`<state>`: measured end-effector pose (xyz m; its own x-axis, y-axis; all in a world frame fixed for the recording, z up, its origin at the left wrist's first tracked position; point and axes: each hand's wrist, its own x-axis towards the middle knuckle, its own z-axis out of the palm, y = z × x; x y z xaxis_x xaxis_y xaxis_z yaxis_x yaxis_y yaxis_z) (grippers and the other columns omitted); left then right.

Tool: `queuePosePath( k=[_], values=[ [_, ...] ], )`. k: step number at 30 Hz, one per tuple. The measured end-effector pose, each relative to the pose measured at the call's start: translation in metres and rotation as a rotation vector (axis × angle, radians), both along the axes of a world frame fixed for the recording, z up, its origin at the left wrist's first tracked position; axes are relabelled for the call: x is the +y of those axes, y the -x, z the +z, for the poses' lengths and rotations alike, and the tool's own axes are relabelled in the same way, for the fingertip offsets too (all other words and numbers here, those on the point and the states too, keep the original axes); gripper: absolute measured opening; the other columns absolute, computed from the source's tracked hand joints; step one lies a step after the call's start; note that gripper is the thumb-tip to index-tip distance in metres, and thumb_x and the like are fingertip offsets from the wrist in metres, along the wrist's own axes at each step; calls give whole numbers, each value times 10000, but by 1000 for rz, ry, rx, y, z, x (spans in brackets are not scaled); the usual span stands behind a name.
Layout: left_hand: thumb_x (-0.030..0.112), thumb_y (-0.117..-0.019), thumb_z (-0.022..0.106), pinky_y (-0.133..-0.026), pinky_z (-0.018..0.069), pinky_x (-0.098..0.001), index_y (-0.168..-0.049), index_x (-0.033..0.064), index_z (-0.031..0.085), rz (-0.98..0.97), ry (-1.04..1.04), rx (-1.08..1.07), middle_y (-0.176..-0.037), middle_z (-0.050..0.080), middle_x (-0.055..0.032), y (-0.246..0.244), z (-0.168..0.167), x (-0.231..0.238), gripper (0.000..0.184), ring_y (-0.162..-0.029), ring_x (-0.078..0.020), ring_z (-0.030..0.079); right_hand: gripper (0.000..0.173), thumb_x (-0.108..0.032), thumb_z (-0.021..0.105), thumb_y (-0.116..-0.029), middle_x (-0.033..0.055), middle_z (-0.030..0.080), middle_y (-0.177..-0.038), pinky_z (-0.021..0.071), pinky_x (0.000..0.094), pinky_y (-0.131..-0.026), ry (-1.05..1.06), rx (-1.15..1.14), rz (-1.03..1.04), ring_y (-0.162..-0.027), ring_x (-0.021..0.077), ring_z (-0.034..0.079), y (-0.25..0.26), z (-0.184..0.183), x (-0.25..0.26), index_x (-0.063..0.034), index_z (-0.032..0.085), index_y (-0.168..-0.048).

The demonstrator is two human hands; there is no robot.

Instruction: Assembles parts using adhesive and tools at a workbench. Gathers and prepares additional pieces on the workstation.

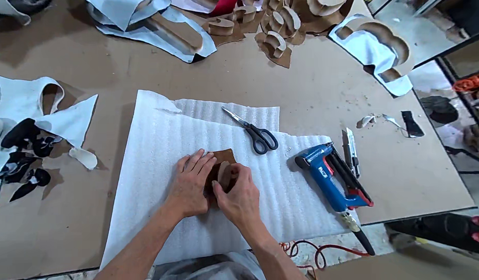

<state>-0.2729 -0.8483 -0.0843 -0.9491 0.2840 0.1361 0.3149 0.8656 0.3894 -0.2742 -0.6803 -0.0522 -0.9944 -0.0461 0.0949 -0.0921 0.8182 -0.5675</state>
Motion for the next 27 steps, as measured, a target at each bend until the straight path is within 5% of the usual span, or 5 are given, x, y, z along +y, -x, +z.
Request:
queuePosePath(
  k=[6,13,19,23,27],
  values=[
    [561,-659,729,-1209,243,-577,-1501,159,533,-6,56,-57,-1621,424,4,1,-1,-1,953,-1548,-219,277,424,-308,778,-722,94,668,-977,532,363,-508,-27,150,33,-655,188,644,1,-5,-1,-60,671,-1049],
    [561,-647,742,-1225,221,-560,-1510,181,527,13,52,-64,-1623,421,23,1,-2,0,968,-1550,-197,268,352,-286,772,-755,90,694,-1085,576,347,-587,-42,217,141,-822,196,705,5,-13,4,-139,743,-1072],
    [277,-931,556,-1212,303,-524,-1347,207,678,28,-415,27,-1515,548,62,5,0,-5,439,-1496,-166,377,291,-244,702,-940,116,670,-1363,611,339,-901,8,307,336,-1160,221,700,-5,-27,27,-75,772,-1166],
    [257,-1047,505,-1222,333,-490,-1296,221,731,-37,-358,169,-1416,646,67,2,-14,5,338,-1387,-124,531,273,-220,708,-949,108,701,-1312,602,312,-910,16,344,362,-1120,208,712,-5,-36,31,-54,776,-1154],
    [218,-1043,485,-1226,334,-476,-1282,203,738,-12,-253,180,-1415,647,61,0,-18,9,349,-1391,-139,530,262,-204,678,-960,93,700,-1312,599,300,-880,-26,287,388,-1069,201,717,-1,-38,33,-66,779,-1158]
  ],
)
